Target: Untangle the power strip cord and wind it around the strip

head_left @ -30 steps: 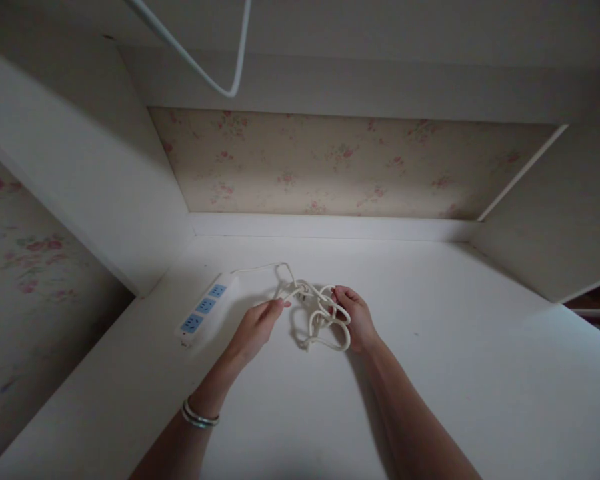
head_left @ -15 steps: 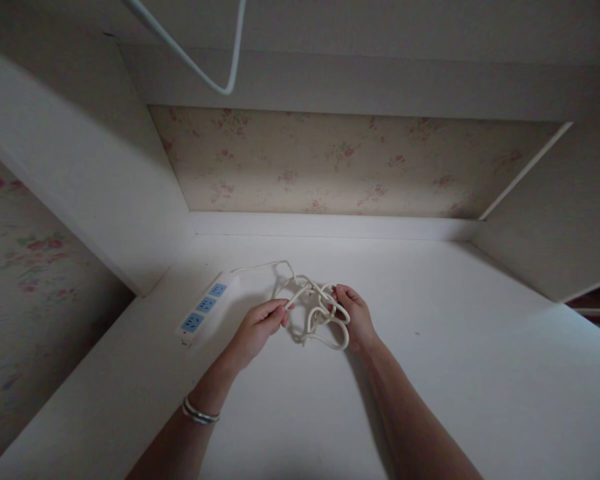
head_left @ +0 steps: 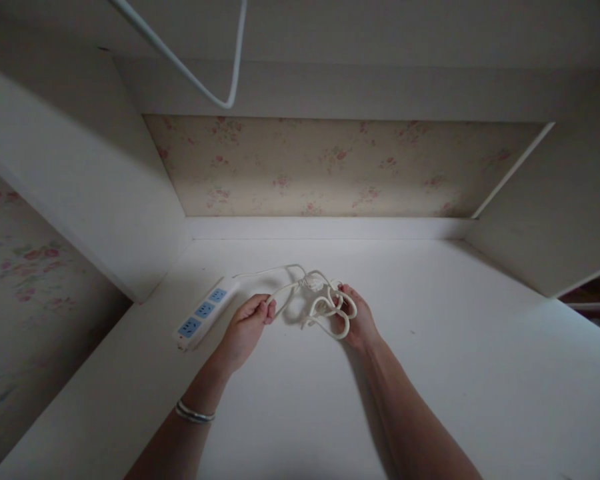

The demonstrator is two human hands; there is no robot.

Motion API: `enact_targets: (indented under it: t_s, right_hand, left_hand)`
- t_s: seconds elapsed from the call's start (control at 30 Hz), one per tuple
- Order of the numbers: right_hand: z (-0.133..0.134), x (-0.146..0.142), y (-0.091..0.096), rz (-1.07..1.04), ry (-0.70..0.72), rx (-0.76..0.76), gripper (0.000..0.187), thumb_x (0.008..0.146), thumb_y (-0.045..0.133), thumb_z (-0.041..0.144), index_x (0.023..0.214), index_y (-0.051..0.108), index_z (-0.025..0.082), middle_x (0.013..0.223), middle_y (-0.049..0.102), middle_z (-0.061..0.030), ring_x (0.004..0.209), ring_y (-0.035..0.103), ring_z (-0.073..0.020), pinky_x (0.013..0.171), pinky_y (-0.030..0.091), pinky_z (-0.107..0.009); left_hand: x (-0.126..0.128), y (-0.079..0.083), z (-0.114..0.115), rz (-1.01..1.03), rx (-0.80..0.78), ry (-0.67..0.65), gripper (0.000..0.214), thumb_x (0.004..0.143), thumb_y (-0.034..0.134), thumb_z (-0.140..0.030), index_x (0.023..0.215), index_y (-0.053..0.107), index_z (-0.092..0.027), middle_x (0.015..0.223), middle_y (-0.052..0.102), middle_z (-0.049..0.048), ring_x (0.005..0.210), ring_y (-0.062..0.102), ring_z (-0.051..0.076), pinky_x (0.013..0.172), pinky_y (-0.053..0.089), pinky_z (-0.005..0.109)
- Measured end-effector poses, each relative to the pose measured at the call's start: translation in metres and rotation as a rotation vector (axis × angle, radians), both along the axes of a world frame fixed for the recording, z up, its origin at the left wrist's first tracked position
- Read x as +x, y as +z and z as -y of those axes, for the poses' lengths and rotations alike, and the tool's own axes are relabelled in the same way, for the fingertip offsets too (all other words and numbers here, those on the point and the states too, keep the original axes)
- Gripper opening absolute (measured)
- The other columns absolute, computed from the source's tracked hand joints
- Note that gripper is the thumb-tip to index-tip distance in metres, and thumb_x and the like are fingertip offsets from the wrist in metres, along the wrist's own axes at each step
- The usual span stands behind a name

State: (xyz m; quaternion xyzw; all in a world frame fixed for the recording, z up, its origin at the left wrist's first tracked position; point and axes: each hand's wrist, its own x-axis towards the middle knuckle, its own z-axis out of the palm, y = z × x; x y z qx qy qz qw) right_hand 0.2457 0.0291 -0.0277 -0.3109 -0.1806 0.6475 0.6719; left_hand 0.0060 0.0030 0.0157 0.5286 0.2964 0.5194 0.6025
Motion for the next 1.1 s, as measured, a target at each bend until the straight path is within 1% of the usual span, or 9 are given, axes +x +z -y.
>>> enact_targets:
  t_s: [0.13, 0.23, 0.37, 0.5, 0.6, 0.7, 0.83, 0.97, 1.1]
  right_hand:
    - [0.0, 0.0, 0.005, -0.125, 0.07, 0.016, 0.003, 0.079, 0.064, 0.016, 0.078, 0.061, 0.015, 0.063, 0.062, 0.0021, 0.049, 0.057, -0.0072, 0.046, 0.049, -0.015]
    - [0.0, 0.005, 0.006, -0.218, 0.159, 0.049, 0.008, 0.078, 0.06, 0.009, 0.078, 0.06, 0.016, 0.063, 0.063, 0.0025, 0.049, 0.058, -0.0073, 0.042, 0.05, -0.014]
    - [0.0, 0.012, 0.0, -0.361, 0.154, 0.016, 0.015, 0.077, 0.059, 0.006, 0.086, 0.061, 0.018, 0.071, 0.067, 0.0012, 0.058, 0.064, -0.009, 0.049, 0.056, -0.015]
    - [0.0, 0.013, -0.001, -0.48, 0.118, -0.003, 0.027, 0.076, 0.056, -0.001, 0.094, 0.062, 0.018, 0.078, 0.069, 0.0002, 0.063, 0.066, -0.0075, 0.055, 0.057, -0.013]
    - [0.004, 0.01, 0.008, -0.431, 0.137, 0.024, 0.022, 0.075, 0.059, 0.0, 0.089, 0.063, 0.017, 0.075, 0.069, 0.0006, 0.06, 0.064, -0.0061, 0.054, 0.055, -0.01]
    - [0.01, 0.004, 0.021, -0.281, 0.157, 0.055, 0.012, 0.075, 0.066, 0.009, 0.081, 0.063, 0.019, 0.066, 0.066, 0.003, 0.056, 0.062, -0.0059, 0.05, 0.053, -0.01]
    - [0.015, -0.007, 0.032, -0.086, 0.168, 0.062, 0.007, 0.074, 0.069, 0.021, 0.076, 0.063, 0.019, 0.064, 0.064, 0.0026, 0.056, 0.06, -0.0084, 0.046, 0.05, -0.014]
    - [0.021, -0.023, 0.034, -0.025, 0.237, 0.086, 0.012, 0.073, 0.071, 0.024, 0.077, 0.062, 0.017, 0.064, 0.061, 0.0024, 0.05, 0.055, -0.0076, 0.042, 0.046, -0.015]
    - [0.031, -0.039, 0.034, 0.001, 0.321, 0.119, 0.015, 0.078, 0.07, 0.028, 0.081, 0.061, 0.017, 0.065, 0.059, 0.003, 0.049, 0.051, -0.0044, 0.045, 0.043, -0.013]
  left_hand:
    - [0.0, -0.004, -0.002, 0.028, 0.009, 0.056, 0.022, 0.089, 0.051, -0.033, 0.075, 0.054, -0.017, 0.072, 0.046, -0.0003, 0.071, 0.04, 0.012, 0.071, 0.034, 0.026]
    - [-0.002, -0.007, -0.004, -0.035, 0.025, 0.153, 0.021, 0.087, 0.055, -0.035, 0.079, 0.058, -0.016, 0.076, 0.051, 0.0007, 0.078, 0.045, 0.013, 0.076, 0.035, 0.026]
    - [-0.004, -0.013, -0.008, -0.255, 0.097, 0.273, 0.024, 0.087, 0.054, -0.038, 0.089, 0.064, -0.017, 0.084, 0.06, 0.0029, 0.084, 0.052, 0.016, 0.078, 0.038, 0.026]
    - [-0.003, -0.017, -0.008, -0.525, 0.266, 0.256, 0.024, 0.089, 0.051, -0.035, 0.092, 0.066, -0.018, 0.085, 0.063, 0.0043, 0.083, 0.055, 0.017, 0.077, 0.042, 0.028]
    - [0.002, -0.019, -0.005, -0.65, 0.405, 0.195, 0.022, 0.089, 0.049, -0.031, 0.092, 0.069, -0.02, 0.091, 0.064, 0.0059, 0.091, 0.055, 0.019, 0.085, 0.042, 0.031]
    - [0.009, -0.023, -0.003, -0.726, 0.471, 0.194, 0.021, 0.088, 0.052, -0.03, 0.09, 0.072, -0.024, 0.097, 0.062, 0.0068, 0.097, 0.052, 0.02, 0.09, 0.039, 0.033]
    - [0.016, -0.031, -0.003, -0.761, 0.466, 0.253, 0.016, 0.083, 0.059, -0.033, 0.084, 0.075, -0.026, 0.085, 0.057, 0.0057, 0.088, 0.049, 0.021, 0.08, 0.038, 0.032]
    - [0.018, -0.034, -0.001, -0.76, 0.444, 0.097, 0.017, 0.084, 0.057, -0.029, 0.082, 0.074, -0.026, 0.074, 0.059, 0.0037, 0.077, 0.051, 0.02, 0.076, 0.037, 0.031]
    - [0.018, -0.028, -0.001, -0.754, 0.448, -0.012, 0.013, 0.078, 0.06, -0.021, 0.07, 0.07, -0.024, 0.069, 0.062, 0.0033, 0.071, 0.055, 0.019, 0.075, 0.038, 0.031]
